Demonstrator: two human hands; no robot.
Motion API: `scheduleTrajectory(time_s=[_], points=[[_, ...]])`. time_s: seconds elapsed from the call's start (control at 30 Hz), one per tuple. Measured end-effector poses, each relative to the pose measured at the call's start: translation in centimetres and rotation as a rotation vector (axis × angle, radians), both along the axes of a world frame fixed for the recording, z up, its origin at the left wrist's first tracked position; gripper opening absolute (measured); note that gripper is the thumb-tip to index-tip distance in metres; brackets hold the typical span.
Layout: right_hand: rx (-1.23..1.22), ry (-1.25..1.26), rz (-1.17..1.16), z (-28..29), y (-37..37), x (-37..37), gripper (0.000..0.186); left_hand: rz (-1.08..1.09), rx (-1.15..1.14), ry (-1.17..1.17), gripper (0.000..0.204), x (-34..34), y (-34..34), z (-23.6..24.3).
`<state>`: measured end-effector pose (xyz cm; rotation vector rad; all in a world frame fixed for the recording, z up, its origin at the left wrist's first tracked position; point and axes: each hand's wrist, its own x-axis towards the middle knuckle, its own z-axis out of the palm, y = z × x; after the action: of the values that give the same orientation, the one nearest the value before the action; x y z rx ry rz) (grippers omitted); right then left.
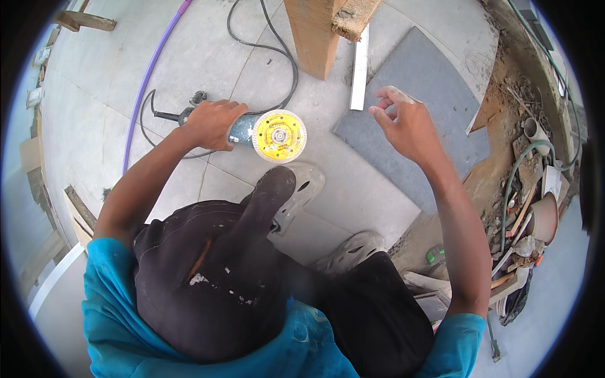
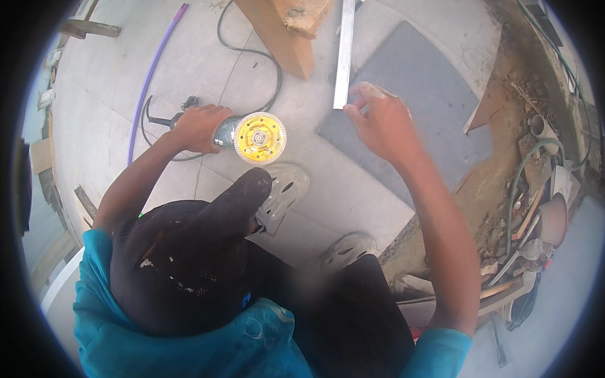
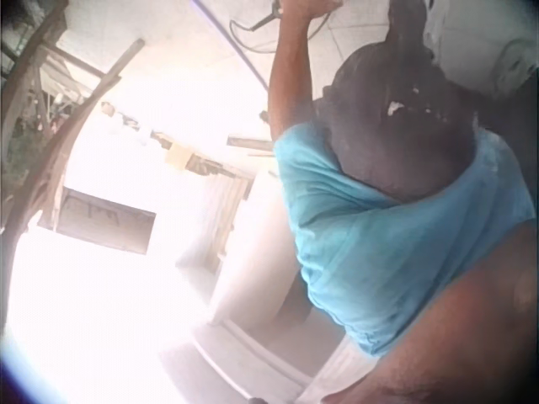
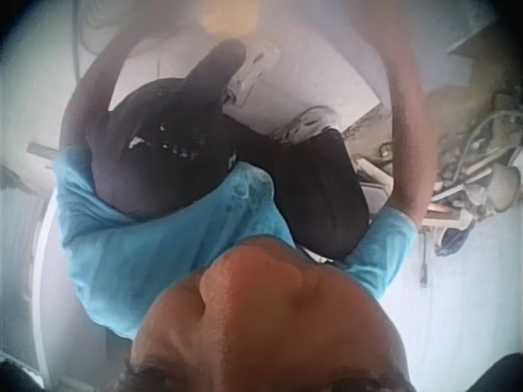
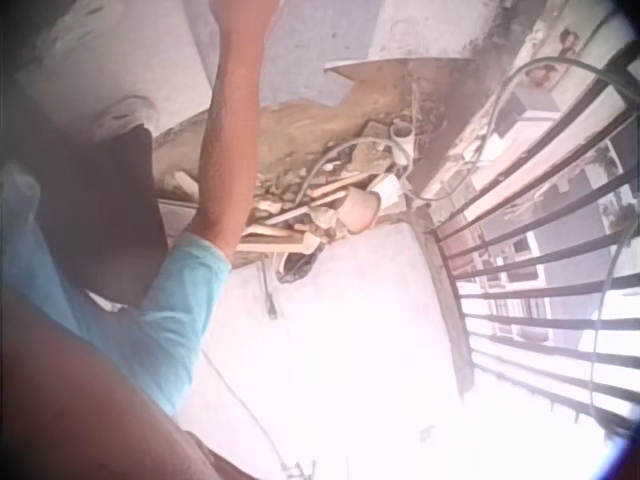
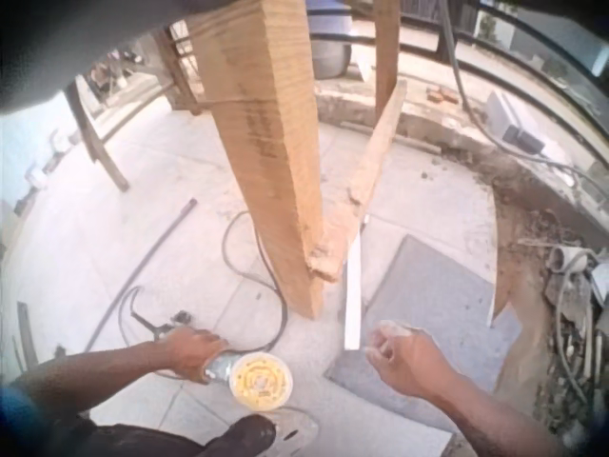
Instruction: The person measures and marks a gray tile with a tape measure and marker, then uses an angle grinder to cut the tile along the marked line. The person handles the tile and tools on a tiled floor in a construction area.
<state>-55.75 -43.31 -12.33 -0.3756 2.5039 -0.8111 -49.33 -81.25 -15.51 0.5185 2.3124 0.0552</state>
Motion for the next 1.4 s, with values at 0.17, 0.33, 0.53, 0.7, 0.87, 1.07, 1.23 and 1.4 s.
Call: scheduleTrajectory(time_s=[0.17, 0.33, 0.53, 0.7, 0.87, 1.07, 1.23, 1.4], points=[[0.045, -0.109, 0.196, -4.6, -4.7, 1.1, 0.037, 0.28, 0.11, 0.037, 0.08, 4.3, -7.3, 3.6], [0.252, 0.426, 0.635, -9.7, -13.4, 4.4, 0.058, 0.609, 0.498, 0.165, 0.08, 8.2, -8.5, 9.9], [0.271, 0.213, 1.031, -10.9, -21.1, 7.4, 0.052, 0.972, 0.866, 0.155, 0.087, 10.9, -8.9, 14.1], [-0.015, 0.106, 0.859, -9.5, -16.5, 7.8, 0.042, 0.992, 1.192, 0.175, 0.093, 8.5, -8.1, 18.8], [-0.499, -0.012, 0.305, 4.4, -7.9, 7.8, 0.02, 0.907, 1.365, 0.16, 0.083, 5.6, -5.4, 21.2], [-0.718, -0.26, 0.083, 9.1, -1.8, 15.4, 0.019, 0.509, 1.557, -0.515, 0.065, 0.4, -2.5, 21.4], [-0.716, -0.193, 0.024, 14.9, 0.9, 19.7, 0.018, 0.446, 1.457, -0.981, 0.045, -3.9, 5.6, 23.1], [-0.355, 0.067, -0.276, 26.2, 4.1, 25.4, 0.019, 0.09, 1.421, -1.408, 0.066, -3.6, 19.5, 22.0]])
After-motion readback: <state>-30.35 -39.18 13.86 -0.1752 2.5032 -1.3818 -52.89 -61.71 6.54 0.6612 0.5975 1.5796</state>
